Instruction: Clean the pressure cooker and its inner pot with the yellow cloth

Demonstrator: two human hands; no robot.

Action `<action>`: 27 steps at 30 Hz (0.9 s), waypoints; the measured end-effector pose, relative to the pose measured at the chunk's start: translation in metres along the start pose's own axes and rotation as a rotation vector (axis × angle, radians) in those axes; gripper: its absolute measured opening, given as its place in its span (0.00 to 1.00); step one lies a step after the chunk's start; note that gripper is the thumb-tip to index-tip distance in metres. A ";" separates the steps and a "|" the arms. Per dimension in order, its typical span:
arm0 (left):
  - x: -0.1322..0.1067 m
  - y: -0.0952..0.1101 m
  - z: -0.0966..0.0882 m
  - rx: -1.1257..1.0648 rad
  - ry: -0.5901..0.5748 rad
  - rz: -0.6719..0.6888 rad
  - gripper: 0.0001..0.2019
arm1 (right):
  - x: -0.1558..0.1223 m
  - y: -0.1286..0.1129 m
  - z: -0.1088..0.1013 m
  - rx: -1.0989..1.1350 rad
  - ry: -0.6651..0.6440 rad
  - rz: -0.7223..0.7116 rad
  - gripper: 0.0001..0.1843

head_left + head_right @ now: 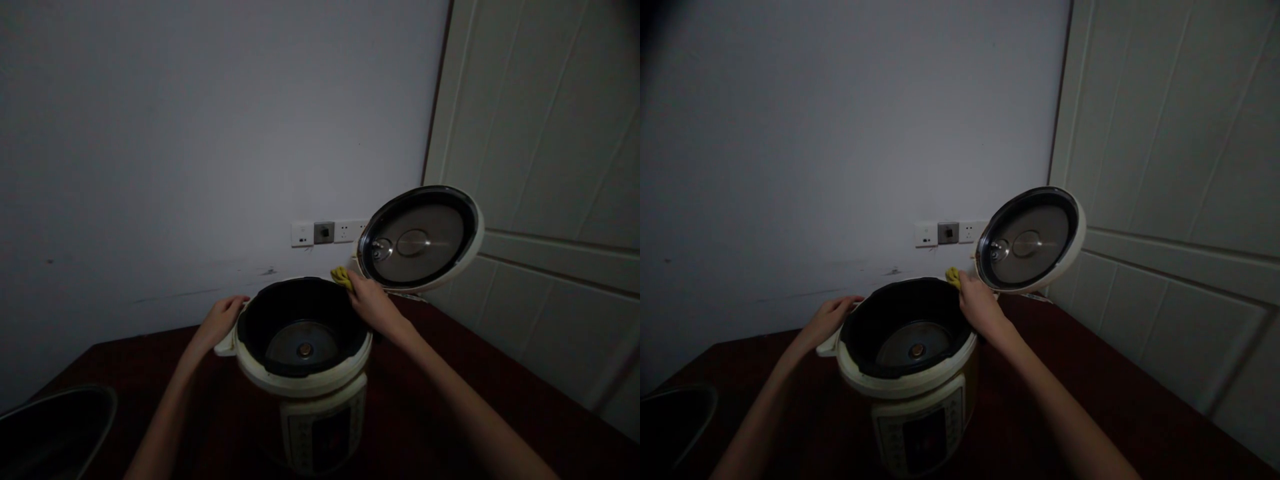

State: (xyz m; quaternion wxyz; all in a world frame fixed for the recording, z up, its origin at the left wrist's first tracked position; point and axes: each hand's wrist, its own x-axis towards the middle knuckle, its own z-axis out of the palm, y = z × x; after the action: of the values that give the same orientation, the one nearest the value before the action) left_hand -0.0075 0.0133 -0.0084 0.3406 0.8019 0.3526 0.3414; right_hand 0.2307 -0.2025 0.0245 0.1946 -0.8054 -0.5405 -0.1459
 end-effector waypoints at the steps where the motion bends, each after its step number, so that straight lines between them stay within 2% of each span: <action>1: 0.000 0.000 0.000 -0.001 0.001 -0.002 0.24 | -0.005 0.000 -0.001 0.011 0.011 0.009 0.19; 7: 0.001 0.000 0.001 -0.008 0.008 -0.001 0.23 | -0.055 -0.006 -0.014 0.132 0.044 -0.016 0.23; 11: 0.002 -0.004 0.000 0.017 0.016 0.011 0.23 | -0.090 0.000 -0.028 0.281 0.046 -0.167 0.26; 13: 0.003 -0.006 0.000 0.016 0.003 0.008 0.23 | -0.099 0.008 -0.037 0.300 0.112 -0.204 0.25; 16: 0.004 -0.008 0.000 0.020 -0.001 0.013 0.24 | -0.095 0.023 -0.042 0.180 0.302 -0.158 0.23; 18: 0.004 -0.008 0.000 0.029 0.008 0.025 0.24 | -0.087 0.031 -0.032 0.083 0.356 -0.153 0.23; 21: 0.002 -0.005 0.000 0.045 0.028 0.028 0.25 | -0.076 0.037 -0.007 0.008 0.333 -0.190 0.27; 24: 0.000 0.000 0.000 0.044 0.035 0.007 0.24 | -0.076 0.039 0.017 0.035 0.340 -0.232 0.35; 27: -0.003 0.004 0.000 0.036 0.042 0.006 0.24 | -0.086 0.038 0.027 0.115 0.348 -0.265 0.37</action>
State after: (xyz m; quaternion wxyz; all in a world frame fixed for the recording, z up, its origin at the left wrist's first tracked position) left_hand -0.0074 0.0085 -0.0059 0.3175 0.8018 0.3634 0.3526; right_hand 0.2341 -0.2724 -0.0438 0.3099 -0.6775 -0.6073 -0.2759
